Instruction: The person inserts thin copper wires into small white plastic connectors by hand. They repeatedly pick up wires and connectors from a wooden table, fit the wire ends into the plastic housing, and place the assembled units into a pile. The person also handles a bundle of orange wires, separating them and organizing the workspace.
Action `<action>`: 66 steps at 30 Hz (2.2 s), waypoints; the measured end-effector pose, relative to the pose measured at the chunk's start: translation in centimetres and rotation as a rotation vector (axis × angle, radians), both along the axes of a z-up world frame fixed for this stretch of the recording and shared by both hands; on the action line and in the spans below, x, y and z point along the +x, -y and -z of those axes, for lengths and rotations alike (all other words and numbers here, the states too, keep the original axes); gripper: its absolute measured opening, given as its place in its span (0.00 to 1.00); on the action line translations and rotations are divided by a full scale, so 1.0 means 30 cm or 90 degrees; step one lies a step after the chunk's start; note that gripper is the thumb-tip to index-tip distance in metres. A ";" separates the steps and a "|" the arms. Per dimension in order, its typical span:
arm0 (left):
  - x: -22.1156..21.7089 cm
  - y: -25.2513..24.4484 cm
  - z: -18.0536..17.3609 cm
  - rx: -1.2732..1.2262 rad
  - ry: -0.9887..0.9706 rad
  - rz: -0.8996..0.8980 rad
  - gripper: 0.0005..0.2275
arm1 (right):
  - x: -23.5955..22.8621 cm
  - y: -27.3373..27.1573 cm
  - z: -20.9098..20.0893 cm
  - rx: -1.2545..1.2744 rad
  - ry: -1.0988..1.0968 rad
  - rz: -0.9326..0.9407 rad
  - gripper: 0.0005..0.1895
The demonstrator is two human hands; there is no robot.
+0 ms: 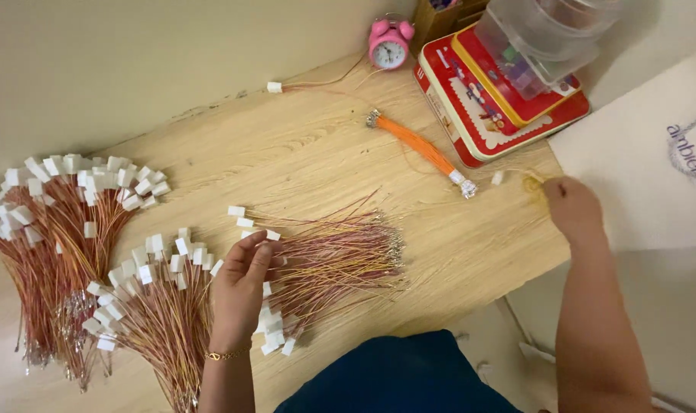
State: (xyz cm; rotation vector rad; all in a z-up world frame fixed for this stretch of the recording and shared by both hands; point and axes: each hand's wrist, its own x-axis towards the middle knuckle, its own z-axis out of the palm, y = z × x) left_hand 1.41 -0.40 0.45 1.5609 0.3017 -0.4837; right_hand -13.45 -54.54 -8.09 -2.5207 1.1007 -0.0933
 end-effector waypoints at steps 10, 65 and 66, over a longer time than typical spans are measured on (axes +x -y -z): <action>-0.025 -0.064 0.096 0.255 0.043 0.030 0.16 | -0.064 0.070 0.386 -0.002 -0.345 -0.006 0.22; 0.071 0.088 0.430 0.707 0.518 0.345 0.30 | 0.781 -0.358 0.432 -0.294 -0.029 -0.254 0.27; 0.033 0.093 0.449 0.666 0.499 0.347 0.29 | 0.773 -0.320 0.485 -0.272 -0.065 -0.254 0.27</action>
